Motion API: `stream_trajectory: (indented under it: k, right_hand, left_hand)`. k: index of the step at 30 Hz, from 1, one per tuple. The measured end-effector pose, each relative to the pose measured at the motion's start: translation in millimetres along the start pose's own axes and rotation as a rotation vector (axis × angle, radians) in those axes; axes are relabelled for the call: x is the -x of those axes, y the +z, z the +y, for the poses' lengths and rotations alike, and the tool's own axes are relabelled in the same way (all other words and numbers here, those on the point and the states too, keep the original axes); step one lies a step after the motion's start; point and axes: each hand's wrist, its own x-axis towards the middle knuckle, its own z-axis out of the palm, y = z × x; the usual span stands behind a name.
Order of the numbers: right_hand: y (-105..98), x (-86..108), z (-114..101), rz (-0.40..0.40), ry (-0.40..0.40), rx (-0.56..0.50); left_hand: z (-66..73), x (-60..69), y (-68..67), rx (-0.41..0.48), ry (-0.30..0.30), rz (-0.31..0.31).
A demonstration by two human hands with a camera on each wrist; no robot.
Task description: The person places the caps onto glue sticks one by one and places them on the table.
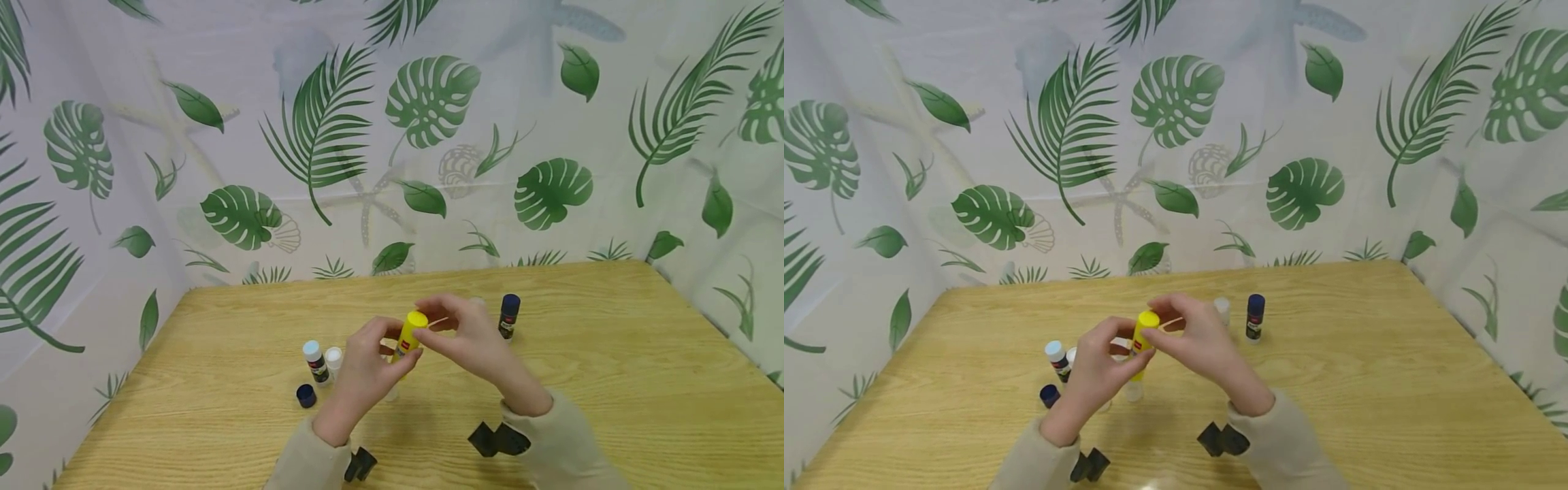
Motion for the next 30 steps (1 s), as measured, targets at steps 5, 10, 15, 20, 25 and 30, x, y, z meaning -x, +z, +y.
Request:
stream_trajectory:
  k: [5,10,15,20,25,30]
  right_hand:
    - [7.9,1.3,-1.3,-0.001,0.061,0.027]
    - [12.6,2.5,-4.5,0.022,0.076,0.035]
    - [13.6,2.8,-4.7,0.032,0.069,0.04]
    - [13.9,2.6,-3.1,0.037,0.06,0.034]
    - [13.0,1.6,2.5,0.045,0.036,0.032]
    - [10.0,0.2,7.7,0.066,0.029,0.057]
  left_hand:
    - [-1.0,0.4,0.7,-0.035,0.016,0.037]
    - [-1.8,0.4,1.1,-0.048,0.022,0.061]
    - [-2.4,0.2,1.0,-0.048,0.028,0.058]
    - [-3.5,0.0,0.7,-0.06,0.03,0.045]
    - [-2.6,-0.4,-0.4,-0.085,0.017,0.027]
    - [-1.3,-1.1,-1.5,-0.097,-0.009,0.005]
